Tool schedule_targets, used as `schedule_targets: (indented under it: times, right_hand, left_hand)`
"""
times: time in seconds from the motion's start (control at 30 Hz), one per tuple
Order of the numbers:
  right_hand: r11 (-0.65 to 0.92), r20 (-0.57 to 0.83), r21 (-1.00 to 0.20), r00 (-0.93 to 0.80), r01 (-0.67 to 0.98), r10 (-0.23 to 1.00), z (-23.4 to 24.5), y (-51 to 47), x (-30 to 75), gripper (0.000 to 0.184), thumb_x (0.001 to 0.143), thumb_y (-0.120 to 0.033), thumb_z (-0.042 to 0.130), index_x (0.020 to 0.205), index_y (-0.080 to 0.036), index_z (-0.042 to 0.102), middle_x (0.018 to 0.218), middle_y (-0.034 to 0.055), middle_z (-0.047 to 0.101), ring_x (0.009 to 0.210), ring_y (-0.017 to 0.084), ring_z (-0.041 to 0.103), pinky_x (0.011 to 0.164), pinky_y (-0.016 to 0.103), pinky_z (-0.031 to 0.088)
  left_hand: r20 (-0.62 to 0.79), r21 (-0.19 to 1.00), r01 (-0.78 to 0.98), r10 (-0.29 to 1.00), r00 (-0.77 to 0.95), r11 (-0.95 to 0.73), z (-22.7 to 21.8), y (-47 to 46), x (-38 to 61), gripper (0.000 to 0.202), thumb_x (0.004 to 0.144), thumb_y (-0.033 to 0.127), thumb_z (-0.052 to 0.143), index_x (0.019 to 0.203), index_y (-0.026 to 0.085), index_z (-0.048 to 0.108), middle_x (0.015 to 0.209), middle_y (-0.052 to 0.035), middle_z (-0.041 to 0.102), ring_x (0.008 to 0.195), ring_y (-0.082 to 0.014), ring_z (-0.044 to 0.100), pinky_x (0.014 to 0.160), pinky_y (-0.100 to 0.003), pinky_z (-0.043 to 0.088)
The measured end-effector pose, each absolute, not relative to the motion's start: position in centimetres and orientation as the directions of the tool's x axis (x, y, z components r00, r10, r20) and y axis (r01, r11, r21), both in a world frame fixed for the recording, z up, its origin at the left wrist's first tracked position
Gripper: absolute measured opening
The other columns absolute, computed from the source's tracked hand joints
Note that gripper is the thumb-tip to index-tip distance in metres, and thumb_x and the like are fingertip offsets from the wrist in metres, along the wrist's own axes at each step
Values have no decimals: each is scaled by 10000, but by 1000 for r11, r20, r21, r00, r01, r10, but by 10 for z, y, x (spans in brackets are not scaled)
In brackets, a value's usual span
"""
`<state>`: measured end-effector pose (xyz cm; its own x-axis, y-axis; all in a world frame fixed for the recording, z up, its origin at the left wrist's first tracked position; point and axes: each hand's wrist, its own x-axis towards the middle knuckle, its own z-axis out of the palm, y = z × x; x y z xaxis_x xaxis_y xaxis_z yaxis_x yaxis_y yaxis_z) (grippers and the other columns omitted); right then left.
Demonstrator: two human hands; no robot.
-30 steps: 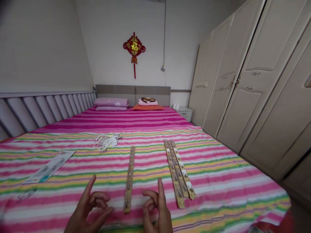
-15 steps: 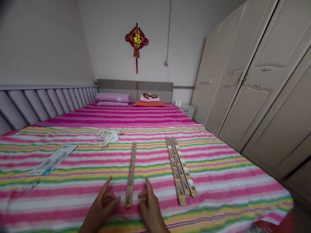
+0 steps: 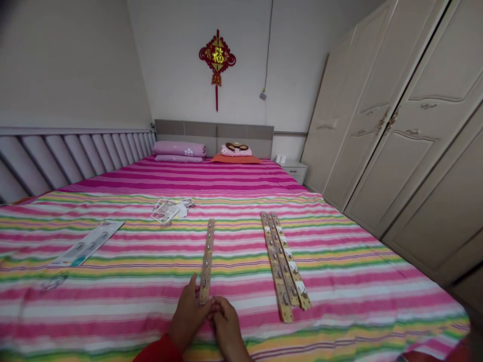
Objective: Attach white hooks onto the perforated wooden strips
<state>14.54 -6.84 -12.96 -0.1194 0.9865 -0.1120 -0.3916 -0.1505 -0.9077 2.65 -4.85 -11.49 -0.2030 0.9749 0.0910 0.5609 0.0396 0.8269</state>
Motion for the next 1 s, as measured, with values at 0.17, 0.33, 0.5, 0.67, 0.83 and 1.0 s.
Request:
schedule_targets:
  times: [0.17,0.33,0.5,0.67,0.83,1.0]
  right_hand:
    - [-241,-193,-874,-153,-422,969,-125,-66,141,181,616,-339,684,673,-179,620,566,-10,616,498,127,532,519,235,364]
    - [-325,-276,-819,-173,-473,946,-117,-61,137,441,543,-569,745,662,-170,602,504,-28,577,415,110,503,491,245,378]
    - [-301,-277,-794,-126,-528,952,-109,-60,124,421,536,-560,752,593,-184,571,470,-31,557,414,129,506,464,264,410]
    - [-334,-312,-753,-140,-568,940,-100,-58,117,384,602,-519,735,643,-163,597,493,-3,587,438,140,544,432,240,409]
    - [-438,-404,-656,-205,-615,892,-96,-52,122,457,626,-545,716,749,-113,629,501,11,596,384,100,520,361,179,342]
    - [-423,-409,-677,-169,-603,897,-89,-46,114,460,651,-559,688,699,-108,612,467,-11,553,330,62,431,317,168,274]
  left_hand:
    - [129,834,552,967,-218,13,-116,-45,26,695,617,292,586,1257,75,425,965,-117,589,918,-256,591,848,-370,465]
    - [-10,945,313,965,-263,95,-112,-43,26,787,572,288,611,1295,102,364,867,-73,621,778,-234,620,726,-363,505]
    - [45,955,291,944,-328,55,-111,-42,28,660,587,346,611,1188,97,497,892,-96,630,824,-243,613,774,-366,492]
    - [-42,985,145,954,-298,89,-99,-39,30,524,604,417,646,1041,132,590,842,-87,659,788,-243,615,740,-377,498]
    - [-232,930,-296,972,-19,216,-76,-44,20,502,524,435,786,898,136,635,730,-51,664,683,-186,623,609,-284,489]
    - [-392,809,-457,919,48,369,-56,-44,4,396,547,454,795,733,144,634,643,13,581,551,-63,529,485,-160,398]
